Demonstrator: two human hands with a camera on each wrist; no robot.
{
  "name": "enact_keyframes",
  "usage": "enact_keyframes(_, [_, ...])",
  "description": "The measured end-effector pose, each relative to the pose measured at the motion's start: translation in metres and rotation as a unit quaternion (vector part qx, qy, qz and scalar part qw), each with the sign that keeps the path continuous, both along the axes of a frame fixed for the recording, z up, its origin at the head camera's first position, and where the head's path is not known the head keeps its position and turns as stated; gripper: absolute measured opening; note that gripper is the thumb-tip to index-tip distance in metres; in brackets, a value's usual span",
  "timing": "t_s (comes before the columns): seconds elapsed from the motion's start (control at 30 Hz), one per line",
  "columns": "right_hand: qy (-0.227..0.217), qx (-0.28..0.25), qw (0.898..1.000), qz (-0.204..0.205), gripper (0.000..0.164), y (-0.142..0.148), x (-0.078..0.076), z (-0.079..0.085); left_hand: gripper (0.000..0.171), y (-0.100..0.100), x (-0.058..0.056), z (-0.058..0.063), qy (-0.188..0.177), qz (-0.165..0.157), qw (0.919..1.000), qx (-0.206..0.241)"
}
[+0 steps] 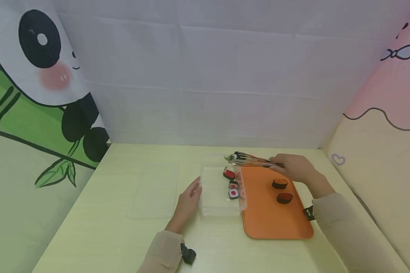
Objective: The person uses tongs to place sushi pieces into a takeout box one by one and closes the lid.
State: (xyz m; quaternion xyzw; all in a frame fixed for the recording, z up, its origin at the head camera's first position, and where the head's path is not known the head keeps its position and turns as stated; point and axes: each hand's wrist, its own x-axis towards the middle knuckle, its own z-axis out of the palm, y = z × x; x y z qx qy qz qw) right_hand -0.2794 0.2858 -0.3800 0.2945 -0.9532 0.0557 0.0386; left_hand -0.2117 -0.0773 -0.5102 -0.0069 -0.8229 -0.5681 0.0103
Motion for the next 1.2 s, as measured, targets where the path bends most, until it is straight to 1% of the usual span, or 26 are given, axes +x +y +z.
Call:
enact_keyframes(0.13, [-0.009,0.004,1.000,0.010,0.028,-0.016,-0.004,-0.003,0.048,0.000,0.000,0.001,0.001,0.004,1.0000,-0.004])
enact_keyframes(0.27, [-0.019,0.017,1.000,0.009,0.036,-0.030,-0.009,-0.009,0.048,0.000,0.000,0.000,0.003,0.006,1.0000,-0.007])
enact_keyframes(0.4, [-0.039,0.020,0.999,0.009,0.037,-0.045,-0.014,-0.015,0.046,-0.001,0.000,-0.001,0.000,0.009,0.9999,-0.006])
enact_keyframes(0.53, [-0.052,0.017,0.998,0.007,0.032,-0.054,-0.019,-0.021,0.045,0.001,0.000,0.001,-0.003,0.009,1.0000,-0.003])
enact_keyframes(0.6, [-0.057,0.016,0.998,0.010,0.022,-0.058,-0.021,-0.024,0.045,0.001,0.000,0.002,-0.004,0.009,0.9999,-0.003])
enact_keyframes(0.67, [-0.062,0.020,0.998,0.010,0.017,-0.061,-0.022,-0.025,0.045,0.001,0.000,0.003,-0.005,0.010,0.9999,-0.004])
enact_keyframes(0.77, [-0.070,0.027,0.997,0.011,0.019,-0.066,-0.022,-0.024,0.045,0.001,-0.001,0.003,-0.003,0.009,0.9999,-0.003])
enact_keyframes(0.9, [-0.077,0.031,0.997,0.013,0.014,-0.071,-0.021,-0.021,0.045,0.001,0.000,0.004,0.000,0.005,1.0000,0.000])
enact_keyframes(1.03, [-0.082,0.035,0.996,0.013,0.017,-0.074,-0.022,-0.022,0.045,0.001,0.000,0.004,-0.002,0.004,1.0000,0.002])
enact_keyframes(1.2, [-0.095,0.045,0.994,0.007,0.017,-0.080,-0.024,-0.024,0.046,0.001,0.001,0.005,-0.006,0.006,1.0000,0.003])
